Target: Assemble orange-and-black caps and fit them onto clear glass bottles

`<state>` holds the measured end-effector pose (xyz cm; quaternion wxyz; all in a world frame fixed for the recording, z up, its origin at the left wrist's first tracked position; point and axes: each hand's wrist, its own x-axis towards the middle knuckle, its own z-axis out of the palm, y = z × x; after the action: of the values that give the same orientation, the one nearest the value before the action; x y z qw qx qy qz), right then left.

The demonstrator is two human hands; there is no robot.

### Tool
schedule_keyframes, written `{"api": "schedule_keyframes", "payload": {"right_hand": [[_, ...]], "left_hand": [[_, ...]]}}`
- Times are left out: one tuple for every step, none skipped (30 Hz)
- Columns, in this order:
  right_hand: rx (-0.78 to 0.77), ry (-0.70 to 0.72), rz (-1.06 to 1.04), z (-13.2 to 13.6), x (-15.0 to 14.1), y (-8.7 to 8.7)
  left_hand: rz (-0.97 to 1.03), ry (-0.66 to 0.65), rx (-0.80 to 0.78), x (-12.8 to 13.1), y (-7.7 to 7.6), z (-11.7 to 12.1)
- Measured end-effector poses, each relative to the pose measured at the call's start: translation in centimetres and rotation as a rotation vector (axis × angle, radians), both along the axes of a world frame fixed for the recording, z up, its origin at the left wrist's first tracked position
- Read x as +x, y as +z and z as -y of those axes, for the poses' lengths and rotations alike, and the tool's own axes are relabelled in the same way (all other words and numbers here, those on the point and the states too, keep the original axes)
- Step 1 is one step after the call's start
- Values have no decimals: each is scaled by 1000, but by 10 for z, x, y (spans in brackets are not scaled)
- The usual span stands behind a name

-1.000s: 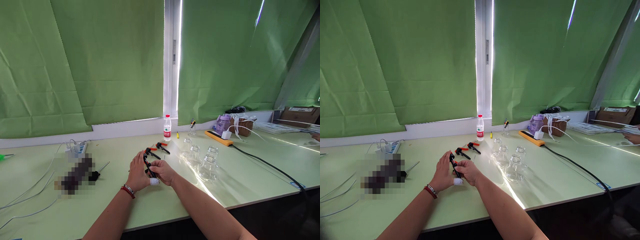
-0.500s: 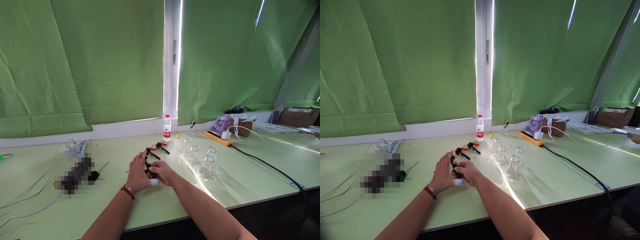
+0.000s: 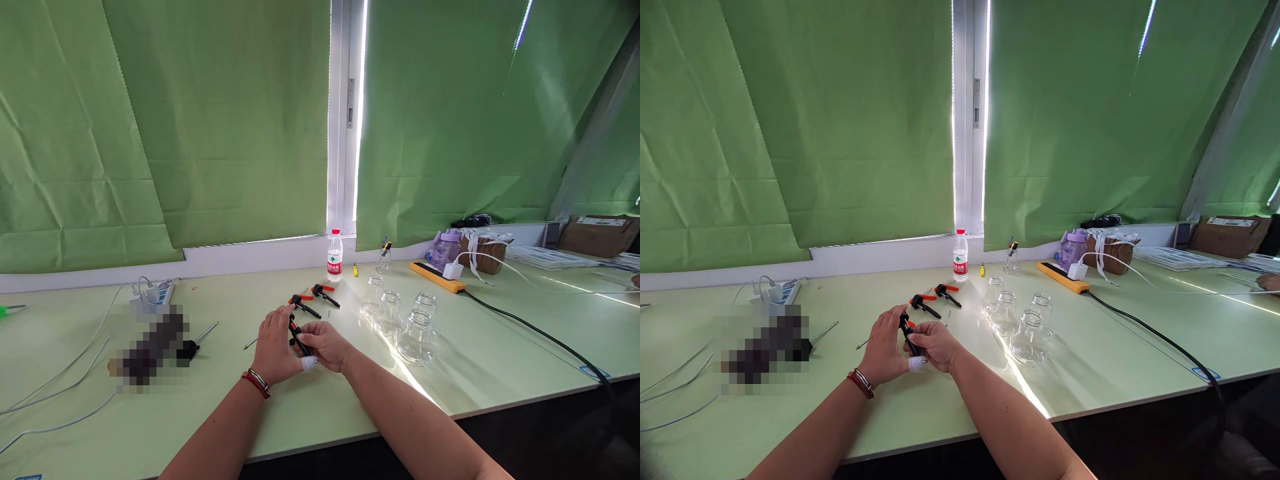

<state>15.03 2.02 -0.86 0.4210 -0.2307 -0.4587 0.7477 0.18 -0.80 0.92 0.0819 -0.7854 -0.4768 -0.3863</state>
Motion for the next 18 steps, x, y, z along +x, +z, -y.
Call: {"api": "schedule_keyframes", "payload": {"right_hand": [[-1, -1, -4, 0, 0, 0], [-2, -7, -8, 0, 0, 1], [-2, -12, -12, 0, 0, 1], [-4, -19, -14, 0, 0, 2], [-7, -24, -13, 0, 0, 2], [-11, -26, -9, 0, 0, 3], [-15, -24, -3, 0, 0, 3], [-17, -17, 3, 0, 1, 4], [-15, -5, 7, 1, 1, 4], [-9, 10, 7, 1, 2, 5], [-1, 30, 7, 1, 2, 5], [9, 53, 4, 1, 3, 5], [19, 73, 0, 1, 3, 5], [27, 86, -4, 1, 4, 6], [32, 92, -8, 1, 4, 6], [33, 90, -10, 1, 4, 5], [32, 85, -11, 0, 4, 5], [30, 78, -11, 0, 4, 5]], "left_hand": [[12, -7, -3, 0, 0, 0], [27, -11, -5, 1, -1, 0], [45, -12, -6, 1, -2, -1], [63, -10, -4, 2, -2, -1], [78, -8, 2, 2, -3, -1], [89, -7, 11, 3, -3, -1], [96, -10, 21, 3, -3, -1], [101, -16, 31, 3, -3, 0], [104, -24, 42, 3, -2, 0], [109, -32, 53, 3, -1, 1], [114, -39, 63, 3, 0, 2], [118, -46, 71, 3, 1, 3], [122, -51, 78, 3, 2, 4], [123, -56, 82, 3, 3, 4], [122, -57, 83, 3, 3, 4], [119, -56, 83, 3, 3, 4], [111, -54, 81, 3, 3, 4], [101, -49, 77, 3, 2, 4]]}}
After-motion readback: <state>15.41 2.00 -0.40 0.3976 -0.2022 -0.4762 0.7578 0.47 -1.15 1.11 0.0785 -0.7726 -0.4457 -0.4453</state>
